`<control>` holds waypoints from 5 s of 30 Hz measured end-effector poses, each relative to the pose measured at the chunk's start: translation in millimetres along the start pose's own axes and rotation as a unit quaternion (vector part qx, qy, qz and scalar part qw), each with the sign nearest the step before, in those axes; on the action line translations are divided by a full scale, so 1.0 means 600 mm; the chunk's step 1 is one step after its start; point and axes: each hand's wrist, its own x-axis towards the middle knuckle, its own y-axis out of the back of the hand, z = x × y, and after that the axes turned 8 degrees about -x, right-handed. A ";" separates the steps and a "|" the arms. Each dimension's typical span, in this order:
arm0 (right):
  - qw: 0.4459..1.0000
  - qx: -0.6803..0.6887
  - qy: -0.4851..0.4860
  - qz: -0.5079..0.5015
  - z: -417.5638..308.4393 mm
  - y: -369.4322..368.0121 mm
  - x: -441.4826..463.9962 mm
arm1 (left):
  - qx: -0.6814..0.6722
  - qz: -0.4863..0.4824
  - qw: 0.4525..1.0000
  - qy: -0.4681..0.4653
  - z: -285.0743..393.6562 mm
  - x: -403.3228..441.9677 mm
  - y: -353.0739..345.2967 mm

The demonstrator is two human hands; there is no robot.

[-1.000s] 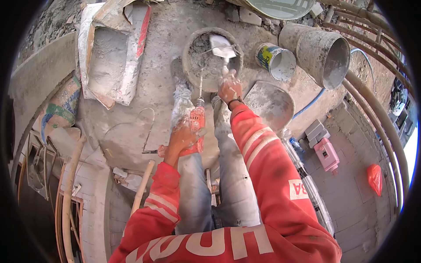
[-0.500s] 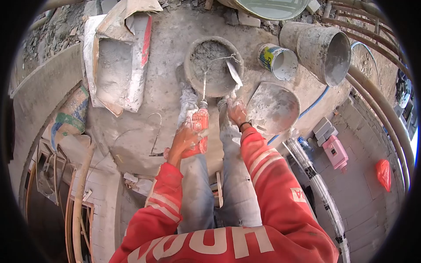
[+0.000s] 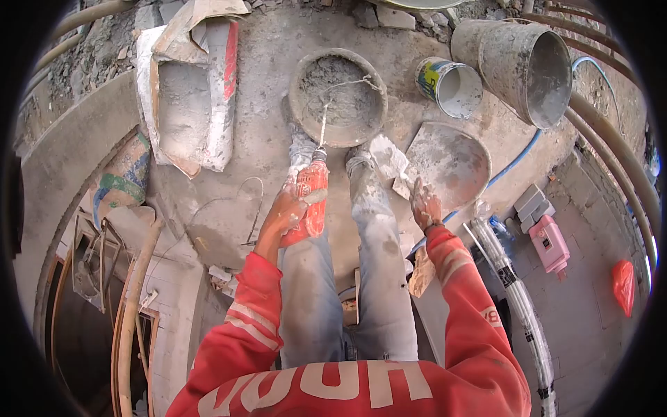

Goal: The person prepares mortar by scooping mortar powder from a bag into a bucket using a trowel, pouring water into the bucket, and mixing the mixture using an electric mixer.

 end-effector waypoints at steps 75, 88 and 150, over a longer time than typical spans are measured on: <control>0.902 0.352 0.241 0.072 -0.582 0.438 0.293 | -0.046 0.005 0.977 -0.210 -0.134 0.023 -0.120; 0.730 0.669 -0.077 0.117 -0.347 0.306 -0.059 | -0.565 -0.136 0.803 0.132 -0.031 0.004 -0.038; 0.965 0.222 -0.024 0.136 -0.325 0.497 -0.010 | -0.843 -0.191 0.503 -0.001 0.093 0.094 -0.039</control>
